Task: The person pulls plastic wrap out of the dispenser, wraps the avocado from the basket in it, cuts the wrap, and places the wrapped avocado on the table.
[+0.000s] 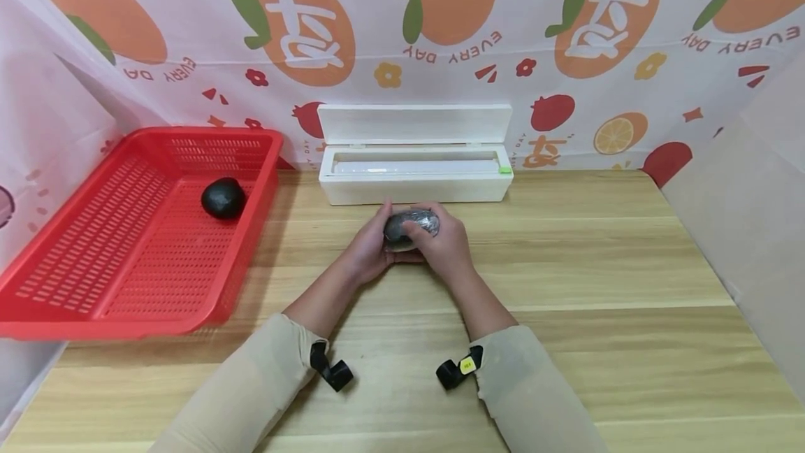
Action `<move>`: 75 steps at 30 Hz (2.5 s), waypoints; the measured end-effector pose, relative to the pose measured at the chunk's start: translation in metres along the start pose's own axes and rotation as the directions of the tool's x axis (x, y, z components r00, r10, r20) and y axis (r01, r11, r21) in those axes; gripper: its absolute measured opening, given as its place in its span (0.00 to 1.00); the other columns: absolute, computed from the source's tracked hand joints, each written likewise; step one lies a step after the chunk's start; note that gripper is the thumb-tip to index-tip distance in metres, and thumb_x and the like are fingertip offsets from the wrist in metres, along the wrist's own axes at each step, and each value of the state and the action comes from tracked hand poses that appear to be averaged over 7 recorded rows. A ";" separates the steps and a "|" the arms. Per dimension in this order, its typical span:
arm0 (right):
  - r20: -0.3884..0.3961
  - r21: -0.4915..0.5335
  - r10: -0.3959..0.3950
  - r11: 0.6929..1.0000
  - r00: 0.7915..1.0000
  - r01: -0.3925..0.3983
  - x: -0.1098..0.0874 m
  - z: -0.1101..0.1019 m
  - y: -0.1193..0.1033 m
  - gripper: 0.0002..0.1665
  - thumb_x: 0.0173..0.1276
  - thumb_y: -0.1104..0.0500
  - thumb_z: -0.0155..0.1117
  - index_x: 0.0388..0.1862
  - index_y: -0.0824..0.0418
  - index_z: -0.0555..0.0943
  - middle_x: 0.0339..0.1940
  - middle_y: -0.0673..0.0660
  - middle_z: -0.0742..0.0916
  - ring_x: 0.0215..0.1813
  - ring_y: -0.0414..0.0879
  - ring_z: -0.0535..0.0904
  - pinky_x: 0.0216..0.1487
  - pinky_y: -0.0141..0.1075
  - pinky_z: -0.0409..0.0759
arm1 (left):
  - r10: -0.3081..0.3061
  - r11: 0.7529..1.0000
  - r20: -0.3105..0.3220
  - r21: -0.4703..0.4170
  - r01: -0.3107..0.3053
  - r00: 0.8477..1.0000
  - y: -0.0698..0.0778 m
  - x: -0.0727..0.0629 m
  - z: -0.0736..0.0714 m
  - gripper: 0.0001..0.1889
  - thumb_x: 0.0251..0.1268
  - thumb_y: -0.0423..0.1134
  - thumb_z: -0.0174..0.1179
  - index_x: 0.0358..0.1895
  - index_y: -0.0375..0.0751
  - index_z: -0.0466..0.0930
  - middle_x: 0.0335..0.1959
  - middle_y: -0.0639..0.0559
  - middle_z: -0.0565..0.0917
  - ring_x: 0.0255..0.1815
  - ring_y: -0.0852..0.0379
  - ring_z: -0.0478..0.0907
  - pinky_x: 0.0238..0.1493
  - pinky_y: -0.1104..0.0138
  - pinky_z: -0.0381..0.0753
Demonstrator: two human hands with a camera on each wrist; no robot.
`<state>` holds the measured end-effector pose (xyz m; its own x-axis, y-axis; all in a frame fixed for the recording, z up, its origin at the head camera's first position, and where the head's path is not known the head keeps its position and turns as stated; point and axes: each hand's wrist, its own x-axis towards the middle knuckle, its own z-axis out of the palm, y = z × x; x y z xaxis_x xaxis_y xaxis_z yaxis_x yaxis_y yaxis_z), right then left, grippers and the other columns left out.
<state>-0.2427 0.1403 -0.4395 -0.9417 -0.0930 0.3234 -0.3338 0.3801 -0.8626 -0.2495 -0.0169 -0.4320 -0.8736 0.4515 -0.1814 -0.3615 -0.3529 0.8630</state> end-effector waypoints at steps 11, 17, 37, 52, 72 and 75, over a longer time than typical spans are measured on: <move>-0.089 0.043 0.143 0.989 0.986 -0.140 0.001 0.001 0.003 0.31 0.78 0.37 0.41 0.54 0.61 0.77 0.52 0.60 0.83 0.53 0.51 0.77 0.56 0.46 0.74 | 0.348 0.765 -0.060 0.596 -0.246 0.935 -0.011 0.002 0.005 0.34 0.57 0.64 0.65 0.60 0.47 0.75 0.55 0.47 0.79 0.53 0.52 0.75 0.56 0.59 0.76; -0.097 0.068 0.213 0.976 0.972 -0.207 0.000 0.004 -0.001 0.36 0.78 0.33 0.30 0.60 0.56 0.74 0.60 0.60 0.79 0.60 0.53 0.73 0.63 0.51 0.69 | 0.373 0.742 -0.109 0.632 -0.226 0.921 -0.010 0.001 0.009 0.24 0.61 0.52 0.66 0.59 0.48 0.77 0.54 0.48 0.80 0.52 0.53 0.76 0.55 0.60 0.77; 0.201 0.541 0.353 0.738 0.914 -0.404 0.006 0.005 0.003 0.28 0.78 0.51 0.51 0.73 0.59 0.68 0.39 0.55 0.81 0.33 0.43 0.76 0.35 0.34 0.82 | 0.460 0.804 -0.276 0.533 -0.263 0.844 -0.007 0.008 -0.006 0.23 0.67 0.55 0.61 0.58 0.47 0.78 0.56 0.49 0.81 0.59 0.55 0.75 0.64 0.58 0.73; -0.162 0.630 0.518 0.709 0.840 -0.316 0.010 0.002 0.008 0.17 0.58 0.54 0.76 0.42 0.64 0.88 0.29 0.53 0.87 0.21 0.39 0.81 0.26 0.32 0.84 | 0.337 0.722 -0.058 0.656 -0.219 0.940 -0.013 0.006 -0.005 0.46 0.55 0.43 0.72 0.76 0.54 0.57 0.71 0.48 0.68 0.68 0.51 0.68 0.69 0.55 0.68; 0.032 0.057 0.427 0.902 0.904 -0.428 -0.002 -0.024 -0.016 0.35 0.69 0.39 0.60 0.68 0.57 0.75 0.61 0.57 0.80 0.56 0.48 0.76 0.51 0.36 0.77 | 0.505 0.337 -0.047 0.930 -0.146 0.862 -0.017 0.001 0.020 0.52 0.47 0.57 0.76 0.74 0.38 0.61 0.63 0.41 0.68 0.60 0.46 0.74 0.61 0.55 0.76; 0.063 0.001 0.440 0.897 0.896 -0.441 -0.001 -0.029 -0.016 0.42 0.63 0.34 0.66 0.70 0.55 0.73 0.60 0.57 0.80 0.54 0.51 0.79 0.49 0.39 0.80 | 0.467 0.312 0.027 0.930 -0.193 0.884 -0.018 0.001 0.022 0.58 0.43 0.56 0.78 0.76 0.37 0.56 0.66 0.40 0.64 0.62 0.45 0.72 0.62 0.55 0.76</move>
<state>-0.2350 0.1613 -0.4144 -0.9931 0.0260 -0.1145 0.1157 0.3809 -0.9174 -0.2365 0.0074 -0.4370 -0.9322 0.2565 0.2555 0.3591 0.5651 0.7428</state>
